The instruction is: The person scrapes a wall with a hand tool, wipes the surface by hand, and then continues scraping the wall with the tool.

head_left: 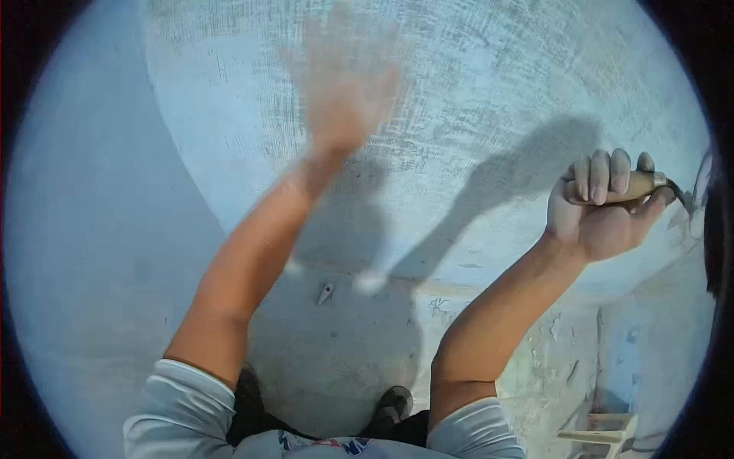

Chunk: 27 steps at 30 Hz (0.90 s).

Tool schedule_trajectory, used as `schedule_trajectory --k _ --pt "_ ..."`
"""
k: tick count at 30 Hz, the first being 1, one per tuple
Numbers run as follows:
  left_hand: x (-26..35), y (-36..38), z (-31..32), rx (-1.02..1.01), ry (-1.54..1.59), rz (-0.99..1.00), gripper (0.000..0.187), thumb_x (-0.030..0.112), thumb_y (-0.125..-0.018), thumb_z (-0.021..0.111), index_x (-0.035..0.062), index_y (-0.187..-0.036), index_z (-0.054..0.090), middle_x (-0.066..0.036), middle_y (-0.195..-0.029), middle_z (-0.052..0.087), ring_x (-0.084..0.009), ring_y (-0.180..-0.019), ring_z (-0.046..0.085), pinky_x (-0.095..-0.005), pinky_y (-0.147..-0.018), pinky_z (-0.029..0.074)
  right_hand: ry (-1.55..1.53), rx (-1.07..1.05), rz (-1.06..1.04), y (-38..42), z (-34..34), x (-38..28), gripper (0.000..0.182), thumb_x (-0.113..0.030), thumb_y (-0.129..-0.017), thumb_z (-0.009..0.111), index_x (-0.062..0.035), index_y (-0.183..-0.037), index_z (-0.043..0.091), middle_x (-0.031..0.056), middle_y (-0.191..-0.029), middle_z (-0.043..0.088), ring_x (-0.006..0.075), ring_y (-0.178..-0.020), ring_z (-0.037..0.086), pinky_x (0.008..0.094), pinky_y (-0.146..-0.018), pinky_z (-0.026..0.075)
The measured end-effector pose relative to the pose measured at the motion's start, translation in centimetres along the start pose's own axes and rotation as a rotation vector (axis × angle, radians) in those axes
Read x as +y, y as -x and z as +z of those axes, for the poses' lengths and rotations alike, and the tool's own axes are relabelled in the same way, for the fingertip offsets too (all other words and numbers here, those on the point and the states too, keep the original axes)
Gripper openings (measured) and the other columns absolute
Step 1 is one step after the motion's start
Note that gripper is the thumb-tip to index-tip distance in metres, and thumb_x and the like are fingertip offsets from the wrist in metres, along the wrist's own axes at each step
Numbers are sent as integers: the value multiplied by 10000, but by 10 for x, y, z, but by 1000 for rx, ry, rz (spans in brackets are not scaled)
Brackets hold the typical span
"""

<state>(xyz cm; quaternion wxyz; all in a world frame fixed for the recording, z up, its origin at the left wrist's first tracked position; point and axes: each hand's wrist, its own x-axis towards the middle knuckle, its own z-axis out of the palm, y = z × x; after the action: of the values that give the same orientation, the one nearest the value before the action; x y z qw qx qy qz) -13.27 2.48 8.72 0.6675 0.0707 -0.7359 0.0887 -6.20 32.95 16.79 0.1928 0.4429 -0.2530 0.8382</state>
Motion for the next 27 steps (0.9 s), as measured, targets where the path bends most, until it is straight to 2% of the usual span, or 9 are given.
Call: schedule_trajectory --k 3,6,10,13,15,16,22,25,27 --pt "36 90 -11 -572 299 810 761 639 -1002 638 333 -1672 449 -190 -1765 325 -463 -1626 261 -751 -1275 112 -191 177 -25 -2 -30 -16 509 -580 -1135 442 -136 -1100 689 -7 -746 547 122 -530 434 245 -441 319" --pt "-6 102 -13 -804 406 898 742 660 -1030 577 330 -1680 439 -163 -1786 285 -498 -1626 223 -765 -1270 100 -249 238 -54 -14 -50 -25 511 -591 -1132 431 -145 -1075 673 -14 -708 525 118 -503 407 255 -415 296" --pt "-8 -40 -19 -35 223 223 713 670 -1062 515 364 -1695 402 -191 -1801 239 -455 -1641 234 -757 -1263 163 -179 320 -129 -10 -94 -45 519 -613 -1127 430 -141 -1116 646 -5 -684 524 125 -487 392 261 -403 285" --pt "26 -77 9 164 132 -189 627 619 -1108 463 362 -1679 430 -178 -1800 251 -385 -1648 260 -742 -1260 214 -109 347 -202 -11 -109 -58 512 -595 -1129 441 -133 -1105 658 10 -697 543 140 -498 407 282 -416 306" --pt "106 -28 -14 -250 158 257 529 340 -1074 600 114 -1551 601 -243 -1680 447 -435 -1592 336 -731 -1285 114 -178 335 -257 -11 -119 -66 505 -590 -1129 440 -136 -1104 662 12 -699 545 144 -508 420 296 -430 330" --pt "116 31 11 -558 188 799 524 343 -1094 557 83 -1548 601 -233 -1706 418 -445 -1597 325 -718 -1285 124 -214 334 -284 -10 -122 -68 502 -587 -1129 439 -138 -1104 664 13 -699 546 146 -513 427 303 -437 342" --pt "74 8 -26 -814 323 1022 686 671 -1077 508 353 -1680 431 -60 -1814 253 -383 -1651 250 -686 -1310 178 -235 340 -355 -7 -135 -95 492 -596 -1113 469 -140 -1115 655 14 -716 560 151 -512 434 313 -461 362" --pt "50 -117 -10 101 338 375 756 634 -1032 624 289 -1681 447 -108 -1795 302 -456 -1635 243 -686 -1302 129 -259 290 -399 -4 -133 -105 502 -601 -1122 440 -144 -1124 649 8 -725 575 151 -504 445 320 -462 366" --pt "82 -154 -7 218 417 -101 529 377 -1101 549 122 -1561 603 -220 -1738 375 -458 -1614 288 -731 -1286 117 -202 321 -449 -2 -139 -105 520 -613 -1123 424 -144 -1123 650 5 -721 575 152 -504 446 324 -461 368"
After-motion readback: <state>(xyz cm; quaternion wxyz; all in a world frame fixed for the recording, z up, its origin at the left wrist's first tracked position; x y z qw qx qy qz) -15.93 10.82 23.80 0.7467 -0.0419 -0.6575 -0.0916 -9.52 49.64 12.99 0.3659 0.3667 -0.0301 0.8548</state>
